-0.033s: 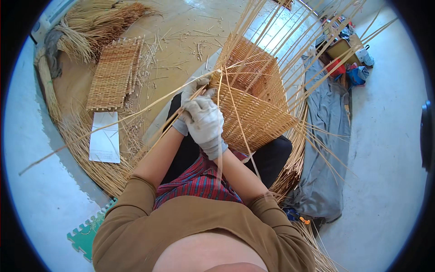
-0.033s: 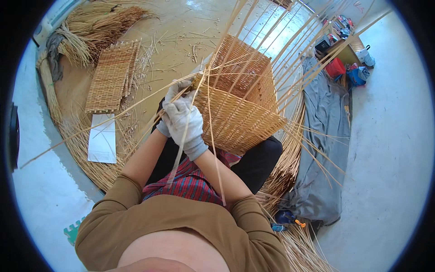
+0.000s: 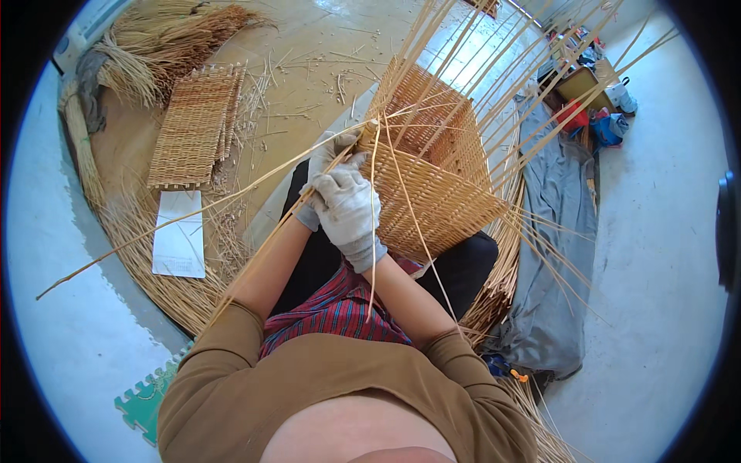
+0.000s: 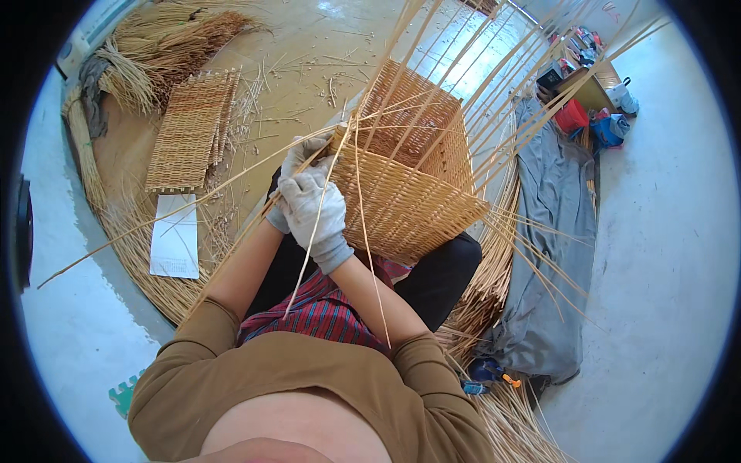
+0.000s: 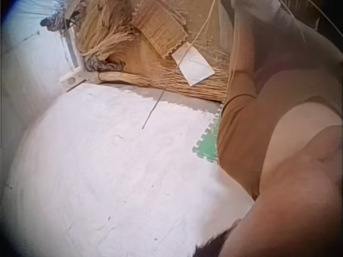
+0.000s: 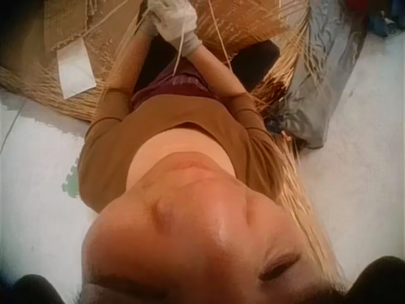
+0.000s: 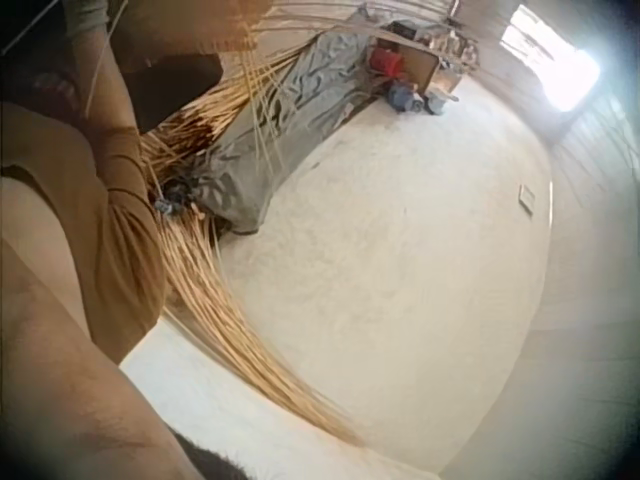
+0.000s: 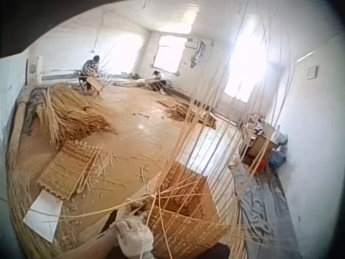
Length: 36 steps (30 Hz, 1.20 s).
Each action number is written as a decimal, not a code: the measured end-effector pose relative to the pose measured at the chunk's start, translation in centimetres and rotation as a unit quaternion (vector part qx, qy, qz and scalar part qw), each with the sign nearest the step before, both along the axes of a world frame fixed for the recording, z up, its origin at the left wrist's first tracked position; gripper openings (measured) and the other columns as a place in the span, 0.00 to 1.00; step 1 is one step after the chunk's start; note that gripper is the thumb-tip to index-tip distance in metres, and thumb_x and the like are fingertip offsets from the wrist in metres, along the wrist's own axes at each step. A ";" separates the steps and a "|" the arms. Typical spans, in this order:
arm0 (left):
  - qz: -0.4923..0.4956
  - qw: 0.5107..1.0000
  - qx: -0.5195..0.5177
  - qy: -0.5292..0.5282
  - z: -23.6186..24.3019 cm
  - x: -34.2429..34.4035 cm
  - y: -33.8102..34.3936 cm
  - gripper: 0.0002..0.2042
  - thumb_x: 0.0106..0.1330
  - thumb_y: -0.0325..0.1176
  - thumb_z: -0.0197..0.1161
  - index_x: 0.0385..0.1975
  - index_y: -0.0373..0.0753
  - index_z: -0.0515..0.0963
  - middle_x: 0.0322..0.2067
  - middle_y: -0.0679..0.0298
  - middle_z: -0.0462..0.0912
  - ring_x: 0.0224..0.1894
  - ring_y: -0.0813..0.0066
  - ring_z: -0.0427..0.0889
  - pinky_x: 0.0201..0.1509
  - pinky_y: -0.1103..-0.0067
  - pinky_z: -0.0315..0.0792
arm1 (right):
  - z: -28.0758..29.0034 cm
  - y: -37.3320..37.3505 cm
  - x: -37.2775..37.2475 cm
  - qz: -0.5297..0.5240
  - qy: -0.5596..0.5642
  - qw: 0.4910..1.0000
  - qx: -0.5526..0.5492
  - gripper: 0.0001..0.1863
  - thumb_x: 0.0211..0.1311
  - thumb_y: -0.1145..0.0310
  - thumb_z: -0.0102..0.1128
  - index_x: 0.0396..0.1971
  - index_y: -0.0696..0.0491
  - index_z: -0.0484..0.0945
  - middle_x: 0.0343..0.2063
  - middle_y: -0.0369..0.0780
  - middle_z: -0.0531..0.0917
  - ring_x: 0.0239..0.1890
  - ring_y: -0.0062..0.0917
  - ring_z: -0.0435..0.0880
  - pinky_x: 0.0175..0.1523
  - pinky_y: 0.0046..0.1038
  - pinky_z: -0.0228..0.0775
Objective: Weaving a large wicker basket while seated on a floor mat.
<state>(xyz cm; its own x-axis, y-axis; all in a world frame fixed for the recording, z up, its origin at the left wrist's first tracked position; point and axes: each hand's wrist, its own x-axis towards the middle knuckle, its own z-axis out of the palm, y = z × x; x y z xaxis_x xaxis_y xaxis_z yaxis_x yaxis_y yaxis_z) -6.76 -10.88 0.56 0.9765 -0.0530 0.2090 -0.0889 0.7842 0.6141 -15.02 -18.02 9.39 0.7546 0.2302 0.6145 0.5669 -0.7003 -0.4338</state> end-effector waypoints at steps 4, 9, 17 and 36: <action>-0.139 0.980 0.140 0.018 1.3 2.6 3.5 0.16 0.67 0.18 0.64 0.52 0.39 0.75 0.47 0.65 0.83 0.48 0.79 0.82 0.55 0.79 0.79 | 0.3 -1.5 -0.1 -0.020 -0.068 0.997 -0.039 0.13 0.50 0.67 0.69 0.37 0.46 0.82 0.36 0.34 0.83 0.40 0.32 0.82 0.39 0.37 0.75; -0.194 0.940 0.273 -0.061 4.2 6.6 7.0 0.25 0.67 0.24 0.68 0.63 0.40 0.72 0.48 0.63 0.84 0.47 0.79 0.83 0.54 0.79 0.79 | -1.1 -0.5 -0.4 -0.013 -0.089 0.993 -0.075 0.09 0.52 0.67 0.70 0.34 0.49 0.83 0.37 0.36 0.86 0.43 0.36 0.86 0.44 0.35 0.79; -0.212 0.878 0.412 -0.124 4.5 6.0 5.2 0.17 0.66 0.28 0.70 0.52 0.35 0.76 0.47 0.63 0.84 0.46 0.78 0.82 0.50 0.80 0.78 | 2.3 -1.2 -2.0 -0.102 -0.018 0.993 0.063 0.14 0.53 0.71 0.74 0.40 0.51 0.83 0.34 0.38 0.87 0.36 0.34 0.87 0.40 0.33 0.80; -0.365 0.888 0.262 -0.097 5.3 9.0 5.8 0.39 0.53 0.20 0.76 0.67 0.49 0.69 0.73 0.61 0.59 0.74 0.68 0.61 0.74 0.70 0.65 | -0.6 -2.3 -3.8 0.012 -0.001 1.000 0.020 0.13 0.56 0.72 0.66 0.43 0.51 0.82 0.48 0.41 0.84 0.55 0.41 0.82 0.56 0.38 0.79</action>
